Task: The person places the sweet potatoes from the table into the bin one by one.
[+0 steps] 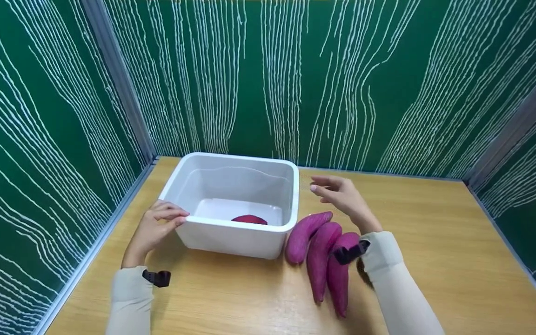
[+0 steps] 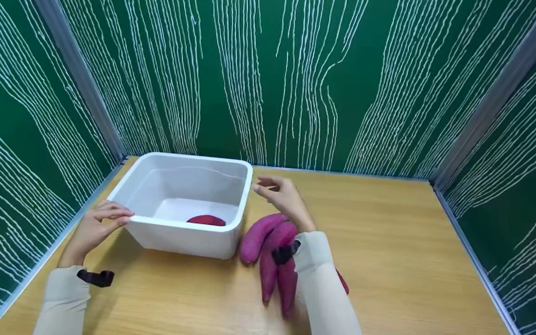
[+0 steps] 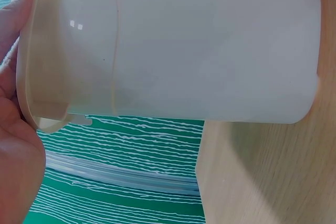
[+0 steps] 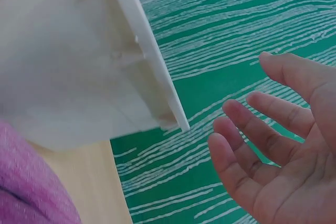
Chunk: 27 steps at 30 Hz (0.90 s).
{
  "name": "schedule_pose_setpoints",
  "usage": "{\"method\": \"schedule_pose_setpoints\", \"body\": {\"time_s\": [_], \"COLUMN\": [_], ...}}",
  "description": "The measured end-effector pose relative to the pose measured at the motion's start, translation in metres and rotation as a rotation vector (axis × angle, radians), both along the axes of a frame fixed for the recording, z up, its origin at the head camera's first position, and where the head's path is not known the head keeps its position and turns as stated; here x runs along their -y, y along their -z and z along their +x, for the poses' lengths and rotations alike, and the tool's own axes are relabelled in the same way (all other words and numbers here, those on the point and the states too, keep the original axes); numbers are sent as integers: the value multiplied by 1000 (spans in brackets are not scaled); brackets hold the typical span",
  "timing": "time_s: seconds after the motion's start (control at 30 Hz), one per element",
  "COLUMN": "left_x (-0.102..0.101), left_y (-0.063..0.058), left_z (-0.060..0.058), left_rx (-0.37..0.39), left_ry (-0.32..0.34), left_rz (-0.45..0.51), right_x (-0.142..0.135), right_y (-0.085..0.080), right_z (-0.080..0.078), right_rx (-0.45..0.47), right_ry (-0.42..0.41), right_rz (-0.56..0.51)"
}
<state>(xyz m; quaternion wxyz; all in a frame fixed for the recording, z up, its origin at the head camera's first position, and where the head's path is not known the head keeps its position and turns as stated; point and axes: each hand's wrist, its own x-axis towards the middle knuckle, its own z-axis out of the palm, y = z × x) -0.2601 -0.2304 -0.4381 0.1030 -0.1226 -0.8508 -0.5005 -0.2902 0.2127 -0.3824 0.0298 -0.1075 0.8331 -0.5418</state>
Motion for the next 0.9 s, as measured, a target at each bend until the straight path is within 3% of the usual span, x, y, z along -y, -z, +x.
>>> {"method": "schedule_pose_setpoints", "body": {"time_s": [0.13, 0.9], "left_x": [0, 1], "left_y": [-1, 2], "left_z": [-2, -2], "left_rx": [-23, 14], "left_ry": [7, 6], "left_rz": [-10, 5], "right_x": [-14, -81], "right_y": [6, 45], "right_z": [5, 43], "right_rx": [-13, 44], "right_ry": [26, 95], "right_rz": [9, 34]}}
